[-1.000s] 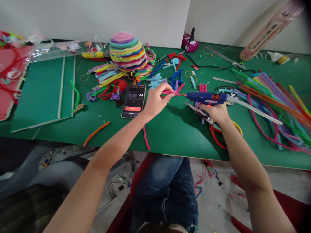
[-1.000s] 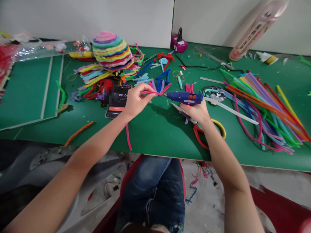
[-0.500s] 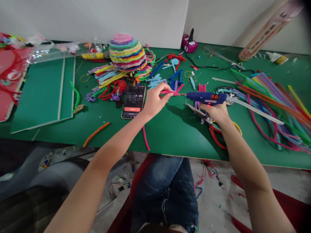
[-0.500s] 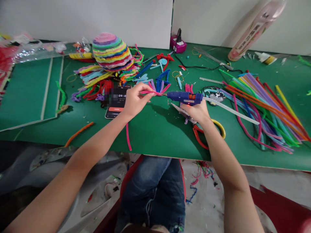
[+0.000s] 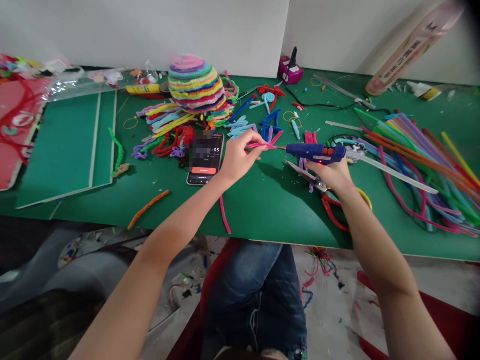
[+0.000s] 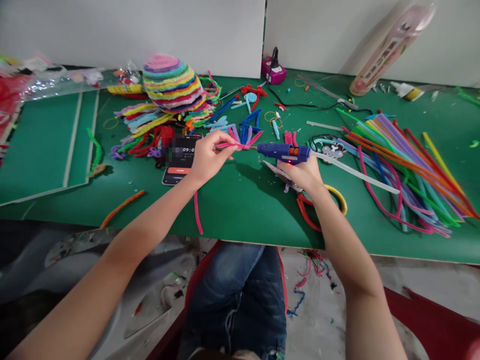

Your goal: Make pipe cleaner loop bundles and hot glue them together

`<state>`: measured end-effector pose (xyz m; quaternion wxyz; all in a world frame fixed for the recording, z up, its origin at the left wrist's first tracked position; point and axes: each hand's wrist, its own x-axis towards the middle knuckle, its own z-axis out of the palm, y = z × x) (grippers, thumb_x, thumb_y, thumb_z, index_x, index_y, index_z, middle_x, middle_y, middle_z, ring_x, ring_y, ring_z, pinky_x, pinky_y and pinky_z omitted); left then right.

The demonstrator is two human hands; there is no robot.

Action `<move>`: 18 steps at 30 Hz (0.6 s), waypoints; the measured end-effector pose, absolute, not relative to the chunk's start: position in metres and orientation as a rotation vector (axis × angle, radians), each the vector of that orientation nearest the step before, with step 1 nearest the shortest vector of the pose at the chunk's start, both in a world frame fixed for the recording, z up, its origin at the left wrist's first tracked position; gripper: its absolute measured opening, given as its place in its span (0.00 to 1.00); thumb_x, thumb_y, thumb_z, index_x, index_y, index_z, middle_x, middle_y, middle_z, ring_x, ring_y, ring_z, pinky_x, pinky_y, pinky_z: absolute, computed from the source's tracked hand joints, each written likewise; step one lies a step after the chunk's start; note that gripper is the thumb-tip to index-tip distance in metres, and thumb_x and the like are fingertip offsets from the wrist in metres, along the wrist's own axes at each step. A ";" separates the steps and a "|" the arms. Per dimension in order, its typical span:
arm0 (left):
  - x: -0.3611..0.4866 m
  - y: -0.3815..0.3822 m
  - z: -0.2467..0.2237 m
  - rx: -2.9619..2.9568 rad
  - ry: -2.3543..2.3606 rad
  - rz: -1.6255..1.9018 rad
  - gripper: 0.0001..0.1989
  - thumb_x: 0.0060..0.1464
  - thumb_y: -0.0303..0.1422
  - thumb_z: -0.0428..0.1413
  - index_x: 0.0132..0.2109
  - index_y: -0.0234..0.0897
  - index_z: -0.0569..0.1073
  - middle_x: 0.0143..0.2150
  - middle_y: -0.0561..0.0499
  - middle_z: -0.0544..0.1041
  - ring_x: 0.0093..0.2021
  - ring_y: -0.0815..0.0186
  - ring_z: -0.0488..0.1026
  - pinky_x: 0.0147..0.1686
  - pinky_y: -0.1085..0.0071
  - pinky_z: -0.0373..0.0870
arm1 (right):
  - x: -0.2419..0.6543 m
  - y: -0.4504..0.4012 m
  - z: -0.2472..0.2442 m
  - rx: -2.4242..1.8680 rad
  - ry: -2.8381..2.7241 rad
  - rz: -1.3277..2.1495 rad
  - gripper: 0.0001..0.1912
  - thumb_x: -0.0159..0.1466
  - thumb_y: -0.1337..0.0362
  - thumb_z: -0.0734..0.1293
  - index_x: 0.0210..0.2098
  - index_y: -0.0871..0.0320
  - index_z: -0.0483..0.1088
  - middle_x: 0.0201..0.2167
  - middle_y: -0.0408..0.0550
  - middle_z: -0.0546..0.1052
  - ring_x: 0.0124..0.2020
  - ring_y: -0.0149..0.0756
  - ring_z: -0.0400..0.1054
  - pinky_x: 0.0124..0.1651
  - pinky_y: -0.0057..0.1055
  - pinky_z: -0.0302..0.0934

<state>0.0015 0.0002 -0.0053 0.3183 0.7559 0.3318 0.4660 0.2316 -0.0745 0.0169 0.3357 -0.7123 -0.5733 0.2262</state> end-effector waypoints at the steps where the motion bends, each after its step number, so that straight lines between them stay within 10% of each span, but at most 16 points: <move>1: 0.002 -0.001 -0.004 1.971 0.861 1.217 0.08 0.57 0.37 0.57 0.36 0.37 0.71 0.34 0.52 0.77 0.36 0.70 0.78 0.28 0.79 0.76 | 0.232 -0.075 0.017 -1.859 -1.501 0.586 0.06 0.50 0.62 0.66 0.21 0.53 0.64 0.21 0.44 0.72 0.29 0.40 0.69 0.34 0.38 0.68; 18: -0.001 0.015 -0.013 1.800 0.837 1.287 0.13 0.59 0.43 0.54 0.46 0.44 0.63 0.42 0.49 0.71 0.35 0.69 0.77 0.25 0.75 0.76 | 0.307 -0.056 0.012 -2.196 -1.045 0.170 0.22 0.52 0.50 0.69 0.39 0.60 0.70 0.43 0.62 0.77 0.43 0.49 0.72 0.45 0.40 0.63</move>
